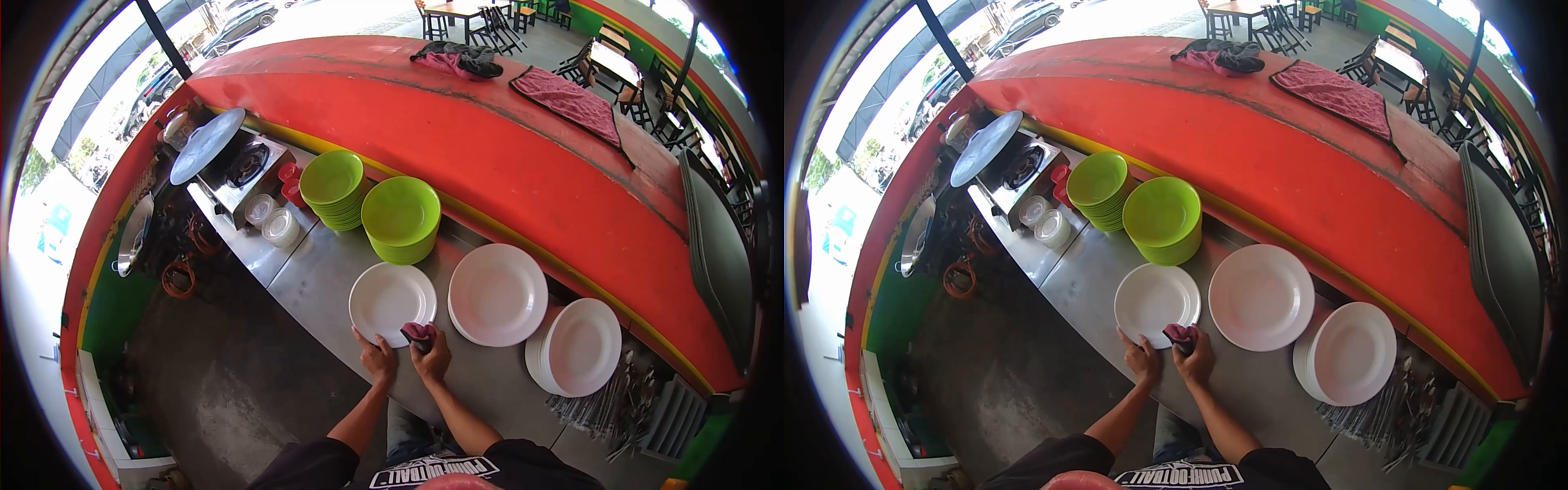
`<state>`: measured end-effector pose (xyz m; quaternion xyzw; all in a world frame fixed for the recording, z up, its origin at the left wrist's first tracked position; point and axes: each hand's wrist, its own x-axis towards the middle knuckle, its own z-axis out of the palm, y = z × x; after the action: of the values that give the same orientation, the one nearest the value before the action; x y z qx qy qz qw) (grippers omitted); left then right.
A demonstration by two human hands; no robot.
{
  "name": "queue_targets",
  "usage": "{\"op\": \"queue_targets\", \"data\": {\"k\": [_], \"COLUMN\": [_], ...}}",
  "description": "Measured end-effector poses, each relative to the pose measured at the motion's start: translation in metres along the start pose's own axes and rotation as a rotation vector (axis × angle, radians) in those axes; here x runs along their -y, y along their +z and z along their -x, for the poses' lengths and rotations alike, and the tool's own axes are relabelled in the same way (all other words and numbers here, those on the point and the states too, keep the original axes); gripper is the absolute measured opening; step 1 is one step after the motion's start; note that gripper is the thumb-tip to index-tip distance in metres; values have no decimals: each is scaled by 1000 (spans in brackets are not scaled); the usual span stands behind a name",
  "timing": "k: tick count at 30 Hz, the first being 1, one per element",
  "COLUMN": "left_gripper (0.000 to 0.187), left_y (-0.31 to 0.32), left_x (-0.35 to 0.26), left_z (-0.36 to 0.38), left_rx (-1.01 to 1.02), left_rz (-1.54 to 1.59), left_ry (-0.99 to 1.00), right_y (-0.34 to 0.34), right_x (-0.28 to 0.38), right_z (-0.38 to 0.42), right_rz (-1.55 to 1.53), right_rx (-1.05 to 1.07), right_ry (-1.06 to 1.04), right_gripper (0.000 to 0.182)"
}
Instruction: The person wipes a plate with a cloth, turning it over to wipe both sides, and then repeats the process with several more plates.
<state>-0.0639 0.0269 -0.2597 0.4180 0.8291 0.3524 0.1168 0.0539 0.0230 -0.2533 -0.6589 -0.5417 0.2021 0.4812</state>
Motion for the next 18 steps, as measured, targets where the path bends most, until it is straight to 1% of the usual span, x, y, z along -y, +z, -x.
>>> {"op": "queue_targets", "data": {"k": [2, 6, 9, 12, 15, 16, 17, 18], "left_gripper": [72, 73, 75, 75, 74, 74, 68, 66], "left_y": [0, -2, 1, -4, -4, -10, -12, -16], "left_x": [2, 1, 2, 9, 6, 6, 5, 10], "left_z": [-2, 0, 0, 3, -7, -1, -2, -2], "left_rx": [-13, -8, -4, 6, 24, 41, 46, 73], "left_rz": [26, 47, 12, -2, 68, 92, 181, 235], "left_ry": [23, 7, 1, -6, -1, -16, -68, -138], "right_y": [0, -1, -2, -4, -4, -5, -10, -11], "right_x": [1, 5, 5, 9, 8, 6, 3, -1], "right_z": [-1, 0, 0, 1, 1, 1, 4, 0], "right_rz": [16, 39, 37, 60, 42, 46, 19, -19], "right_rx": [4, 4, -3, 22, 0, 18, 42, 57], "right_ry": [2, -1, -17, 26, -18, -18, -21, -30], "right_gripper": [59, 57, 57, 57, 57, 55, 53, 52]}}
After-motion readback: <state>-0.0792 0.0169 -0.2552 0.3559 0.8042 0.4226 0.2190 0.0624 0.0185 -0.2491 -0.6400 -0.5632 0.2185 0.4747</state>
